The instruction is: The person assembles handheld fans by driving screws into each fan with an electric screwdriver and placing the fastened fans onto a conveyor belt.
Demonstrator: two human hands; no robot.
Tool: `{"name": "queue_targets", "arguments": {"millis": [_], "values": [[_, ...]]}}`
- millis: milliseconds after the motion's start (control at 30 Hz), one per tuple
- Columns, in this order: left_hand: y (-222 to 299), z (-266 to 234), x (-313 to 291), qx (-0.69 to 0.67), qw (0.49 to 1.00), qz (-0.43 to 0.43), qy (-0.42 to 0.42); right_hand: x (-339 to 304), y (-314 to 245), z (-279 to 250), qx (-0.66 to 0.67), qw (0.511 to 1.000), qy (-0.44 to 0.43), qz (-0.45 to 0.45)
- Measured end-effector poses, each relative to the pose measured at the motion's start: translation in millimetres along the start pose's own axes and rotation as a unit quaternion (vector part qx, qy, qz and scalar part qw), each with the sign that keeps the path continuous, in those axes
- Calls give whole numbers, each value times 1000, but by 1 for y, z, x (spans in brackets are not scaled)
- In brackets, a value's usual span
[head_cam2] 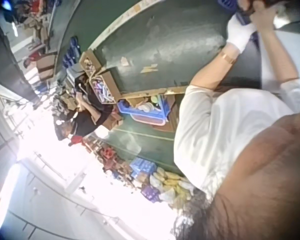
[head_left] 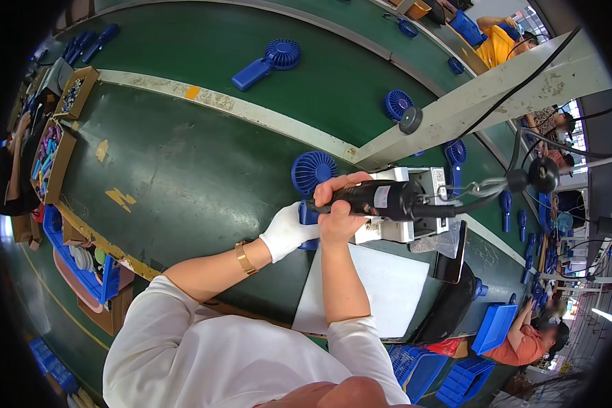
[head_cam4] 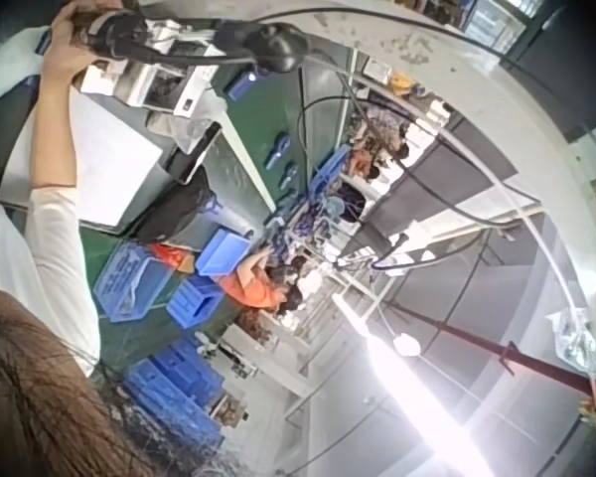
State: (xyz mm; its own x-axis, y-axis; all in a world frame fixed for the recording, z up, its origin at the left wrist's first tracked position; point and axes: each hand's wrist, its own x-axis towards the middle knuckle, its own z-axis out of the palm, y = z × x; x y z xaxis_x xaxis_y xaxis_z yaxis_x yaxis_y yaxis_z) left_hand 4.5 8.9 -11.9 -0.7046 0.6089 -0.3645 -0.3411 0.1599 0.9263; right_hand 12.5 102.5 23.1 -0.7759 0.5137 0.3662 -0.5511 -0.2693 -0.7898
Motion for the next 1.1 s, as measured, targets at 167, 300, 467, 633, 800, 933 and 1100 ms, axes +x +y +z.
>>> {"name": "queue_targets", "arguments": {"millis": [167,300,467,633,800,933,1100], "values": [[4,2,0,45,999,21,9,-1,1,-2,8,1000,-12,-10],[-13,6,3,-98,994,37,-4,4,-6,0,-3,1000,13,7],[33,-18,29,-81,993,82,-25,22,-64,-20,-157,974,48,-157],[76,-104,160,441,749,359,339,29,-66,-16,-211,964,113,-116],[96,-151,209,558,777,111,268,26,-55,-25,-151,981,62,-109],[92,-102,162,237,958,98,130,26,-56,-26,-143,980,81,-111],[51,-51,61,-19,991,132,-11,26,-55,-27,-154,980,68,-103]]}}
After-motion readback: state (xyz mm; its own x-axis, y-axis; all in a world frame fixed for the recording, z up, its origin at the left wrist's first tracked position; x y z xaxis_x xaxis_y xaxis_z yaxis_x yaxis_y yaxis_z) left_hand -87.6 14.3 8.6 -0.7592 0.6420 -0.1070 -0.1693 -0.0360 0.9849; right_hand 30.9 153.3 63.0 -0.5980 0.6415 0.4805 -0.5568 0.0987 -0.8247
